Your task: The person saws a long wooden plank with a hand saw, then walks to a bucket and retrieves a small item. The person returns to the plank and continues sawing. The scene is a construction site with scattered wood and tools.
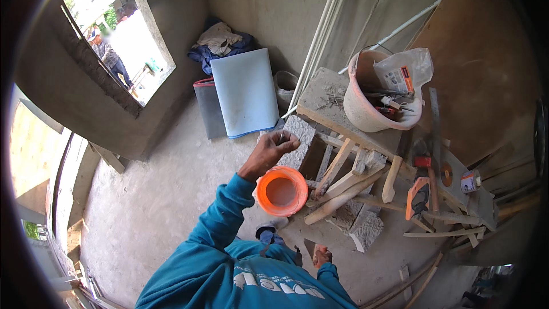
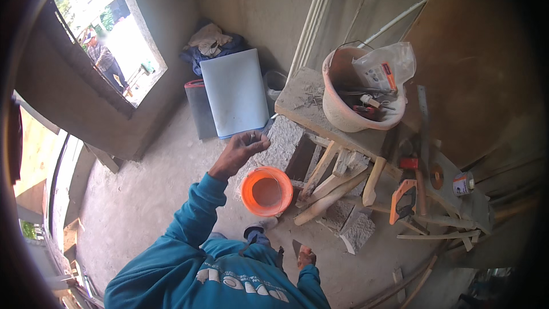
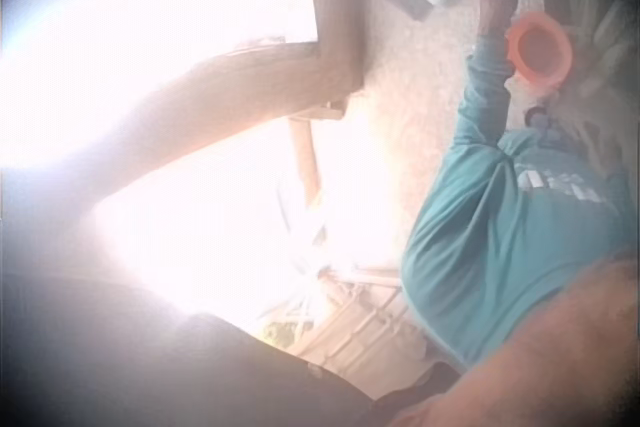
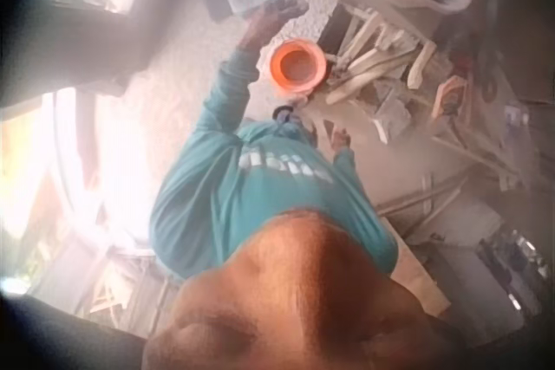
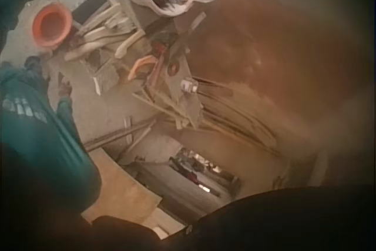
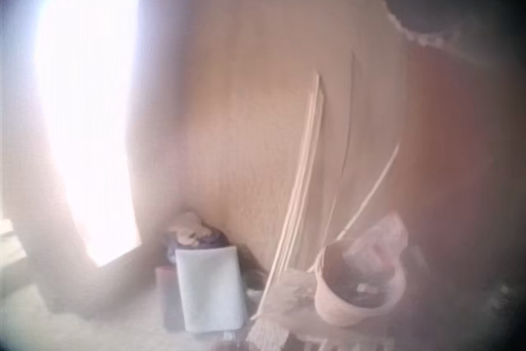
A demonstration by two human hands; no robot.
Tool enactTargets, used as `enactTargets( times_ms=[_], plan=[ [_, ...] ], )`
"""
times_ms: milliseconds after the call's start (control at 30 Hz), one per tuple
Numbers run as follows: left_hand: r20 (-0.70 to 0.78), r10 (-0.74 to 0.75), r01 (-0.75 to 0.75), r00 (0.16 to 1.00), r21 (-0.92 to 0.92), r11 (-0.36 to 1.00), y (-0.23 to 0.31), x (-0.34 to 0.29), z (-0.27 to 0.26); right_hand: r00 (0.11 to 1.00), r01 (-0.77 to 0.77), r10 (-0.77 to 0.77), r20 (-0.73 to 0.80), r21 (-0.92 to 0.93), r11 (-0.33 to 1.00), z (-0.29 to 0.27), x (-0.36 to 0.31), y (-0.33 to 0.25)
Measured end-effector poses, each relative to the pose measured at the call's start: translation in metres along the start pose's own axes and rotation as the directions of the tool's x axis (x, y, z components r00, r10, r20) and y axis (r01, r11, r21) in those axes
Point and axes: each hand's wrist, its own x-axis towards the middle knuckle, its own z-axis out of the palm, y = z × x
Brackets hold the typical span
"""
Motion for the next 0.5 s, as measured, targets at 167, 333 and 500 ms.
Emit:
enactTargets(
  times_ms=[167,333,500],
  plan=[
    [-0.004,-0.132,0.129,0.991,-0.184,0.974,-0.051,-0.153,-0.053,0.99,0.119,-0.098,0.097,-0.242,0.963,0.025,-0.015,0.007],
    [-0.107,-0.322,0.316,0.941,-0.072,0.946,-0.107,-0.346,-0.105,0.985,0.145,-0.072,0.155,-0.535,0.832,0.079,-0.04,0.052],
    [-0.537,-0.486,0.371,0.69,-0.314,0.874,-0.116,-0.564,-0.157,0.931,0.339,-0.233,0.28,-0.901,0.27,0.181,-0.095,0.071]
  ],
)
